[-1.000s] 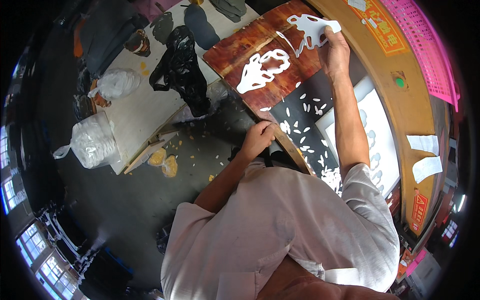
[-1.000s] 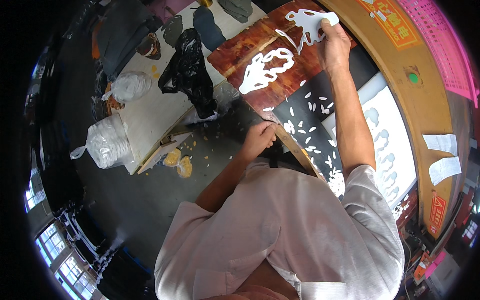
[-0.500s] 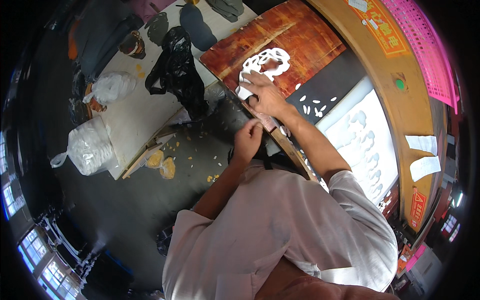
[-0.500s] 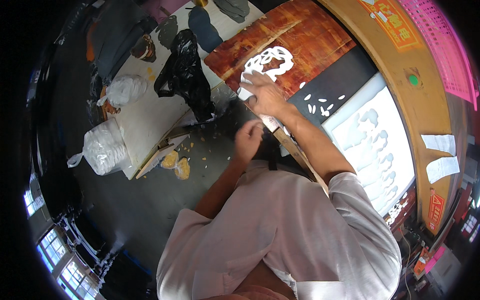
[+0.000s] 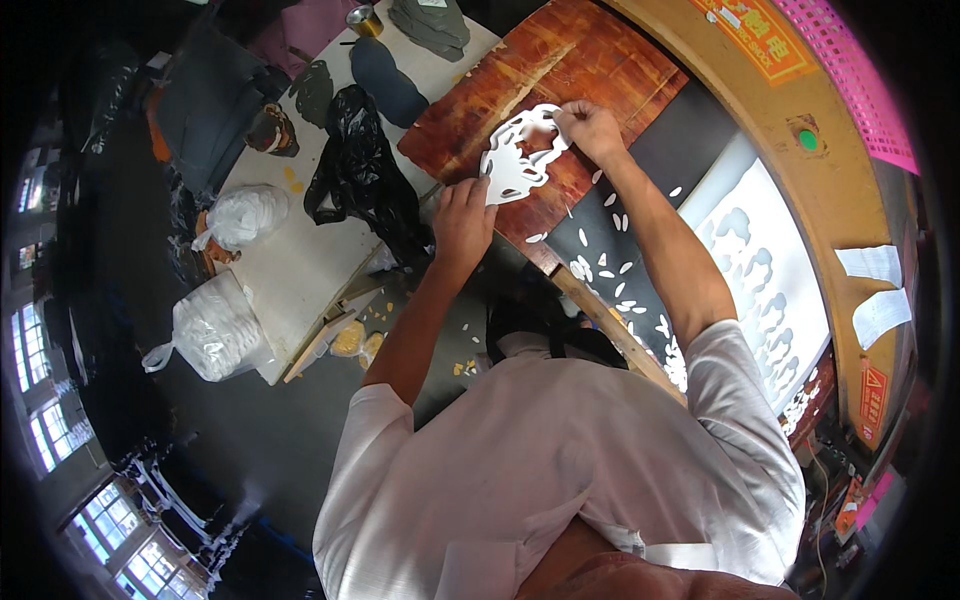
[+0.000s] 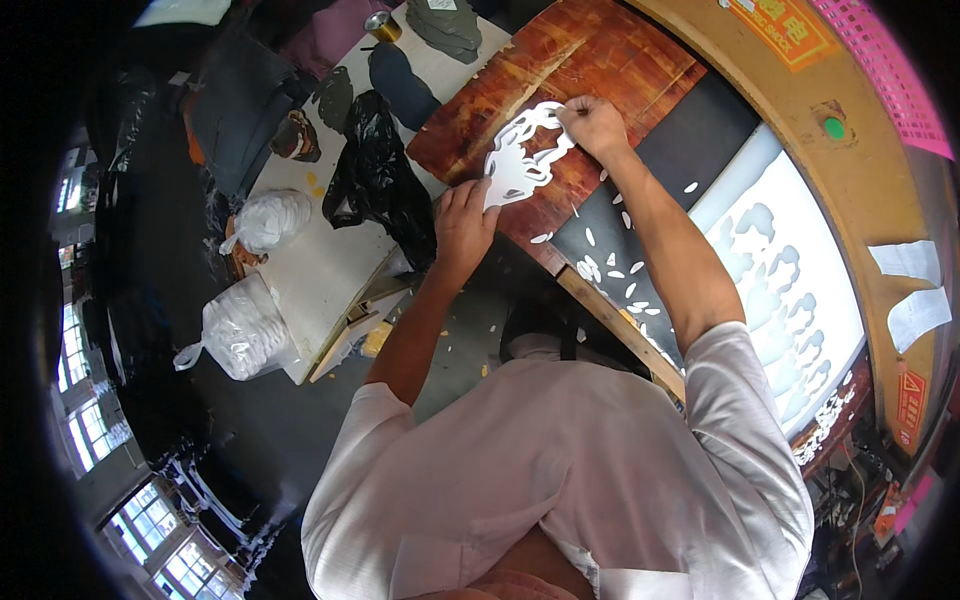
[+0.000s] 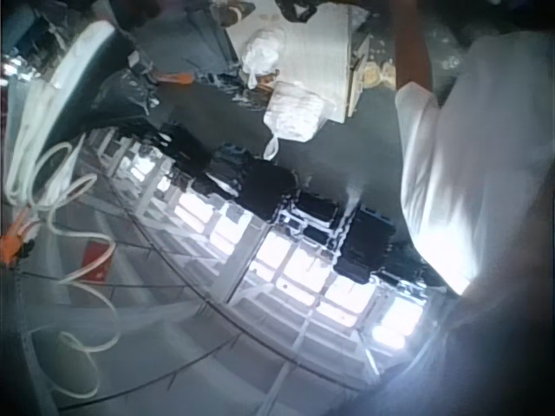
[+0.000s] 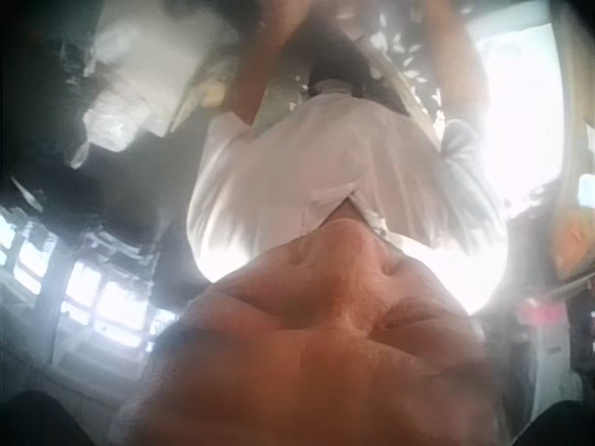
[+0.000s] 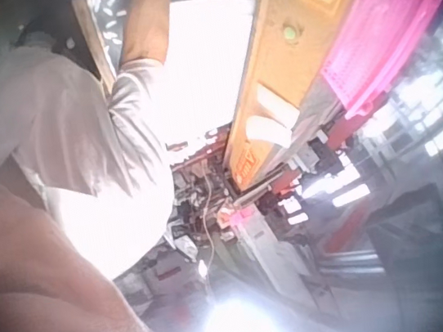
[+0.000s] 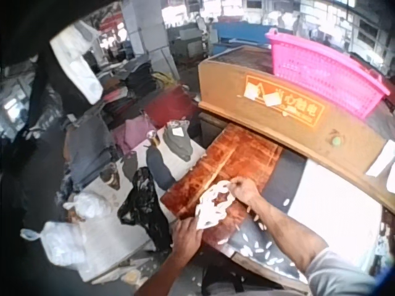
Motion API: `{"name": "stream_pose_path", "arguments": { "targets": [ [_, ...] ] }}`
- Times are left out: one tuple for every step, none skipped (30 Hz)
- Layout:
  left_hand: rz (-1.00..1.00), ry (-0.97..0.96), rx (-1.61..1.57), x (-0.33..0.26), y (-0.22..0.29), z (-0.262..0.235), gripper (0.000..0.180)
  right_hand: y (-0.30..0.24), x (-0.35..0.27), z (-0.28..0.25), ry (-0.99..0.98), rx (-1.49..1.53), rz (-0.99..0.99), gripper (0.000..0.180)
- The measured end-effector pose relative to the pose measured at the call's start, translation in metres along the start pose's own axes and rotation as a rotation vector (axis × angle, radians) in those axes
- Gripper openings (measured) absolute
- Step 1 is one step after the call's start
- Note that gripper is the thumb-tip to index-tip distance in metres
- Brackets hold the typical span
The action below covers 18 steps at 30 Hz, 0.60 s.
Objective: The person repeatedly picks up white paper cutouts from a light table, aligns them with a template, and places them on a wooden board. They handle multiple cutouts one at a time, occasionally adjusting their positions before setting them down.
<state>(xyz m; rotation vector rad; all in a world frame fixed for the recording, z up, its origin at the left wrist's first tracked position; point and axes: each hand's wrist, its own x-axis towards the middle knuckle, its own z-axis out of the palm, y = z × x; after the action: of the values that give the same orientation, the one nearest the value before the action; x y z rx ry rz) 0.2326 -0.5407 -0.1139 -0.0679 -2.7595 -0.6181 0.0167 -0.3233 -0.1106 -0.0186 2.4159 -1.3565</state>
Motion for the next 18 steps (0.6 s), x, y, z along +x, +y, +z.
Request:
{"name": "stream_pose_path", "arguments": {
  "targets": [
    [-0.005, 0.011, -0.015, 0.002, 0.001, -0.001, 0.050, -0.003, 0.003, 0.001, 0.024, 0.150, -0.016, 0.031],
    [-0.008, 0.017, -0.032, 0.005, 0.003, -0.002, 0.048, -0.005, 0.004, 0.000, 0.013, 0.294, -0.020, 0.026],
    [-0.025, 0.062, -0.058, 0.006, 0.006, -0.003, 0.047, -0.005, 0.002, -0.003, -0.003, 0.426, 0.014, 0.021],
    [-0.046, 0.103, -0.086, 0.007, 0.008, -0.004, 0.046, -0.004, -0.001, -0.006, -0.023, 0.564, 0.028, 0.018],
    [-0.079, 0.120, -0.112, 0.005, 0.011, -0.005, 0.045, -0.002, -0.005, -0.010, -0.053, 0.617, 0.004, 0.015],
    [-0.071, 0.155, -0.127, 0.003, 0.013, -0.005, 0.044, 0.001, -0.008, -0.012, -0.050, 0.656, 0.038, 0.016],
    [-0.074, 0.179, -0.138, 0.002, 0.014, -0.005, 0.043, 0.003, -0.009, -0.015, -0.044, 0.707, 0.032, 0.016],
    [-0.066, 0.227, -0.146, -0.002, 0.016, -0.005, 0.042, 0.005, -0.010, -0.016, -0.079, 0.776, -0.013, 0.016],
    [-0.082, 0.195, -0.148, -0.003, 0.016, -0.004, 0.043, 0.006, -0.007, -0.016, -0.042, 0.696, 0.034, 0.026],
    [-0.091, 0.182, -0.150, -0.005, 0.016, -0.002, 0.045, 0.007, -0.003, -0.015, -0.047, 0.422, 0.014, 0.029],
    [-0.100, 0.160, -0.148, -0.006, 0.016, 0.000, 0.046, 0.008, 0.000, -0.014, -0.046, 0.151, 0.003, 0.033],
    [-0.107, 0.126, -0.107, -0.005, 0.016, 0.002, 0.047, 0.008, 0.004, -0.012, -0.027, -0.123, 0.019, 0.037],
    [-0.112, 0.088, -0.063, -0.005, 0.016, 0.005, 0.049, 0.010, 0.005, -0.010, 0.078, -0.435, -0.024, 0.049],
    [-0.116, 0.054, -0.021, -0.003, 0.016, 0.008, 0.050, 0.011, 0.006, -0.009, 0.105, -0.449, -0.064, 0.050],
    [-0.117, 0.056, -0.031, -0.002, 0.016, 0.011, 0.050, 0.013, 0.006, -0.007, 0.128, -0.460, -0.107, 0.050],
    [-0.123, 0.052, -0.040, 0.000, 0.016, 0.014, 0.050, 0.015, 0.004, -0.005, 0.138, -0.486, -0.119, 0.050],
    [-0.144, 0.012, -0.044, 0.001, 0.015, 0.017, 0.050, 0.017, 0.003, -0.002, 0.135, -0.552, -0.162, 0.049],
    [-0.149, 0.009, -0.045, 0.001, 0.014, 0.019, 0.049, 0.018, 0.002, 0.000, 0.076, -0.499, -0.160, 0.049]
  ]
}}
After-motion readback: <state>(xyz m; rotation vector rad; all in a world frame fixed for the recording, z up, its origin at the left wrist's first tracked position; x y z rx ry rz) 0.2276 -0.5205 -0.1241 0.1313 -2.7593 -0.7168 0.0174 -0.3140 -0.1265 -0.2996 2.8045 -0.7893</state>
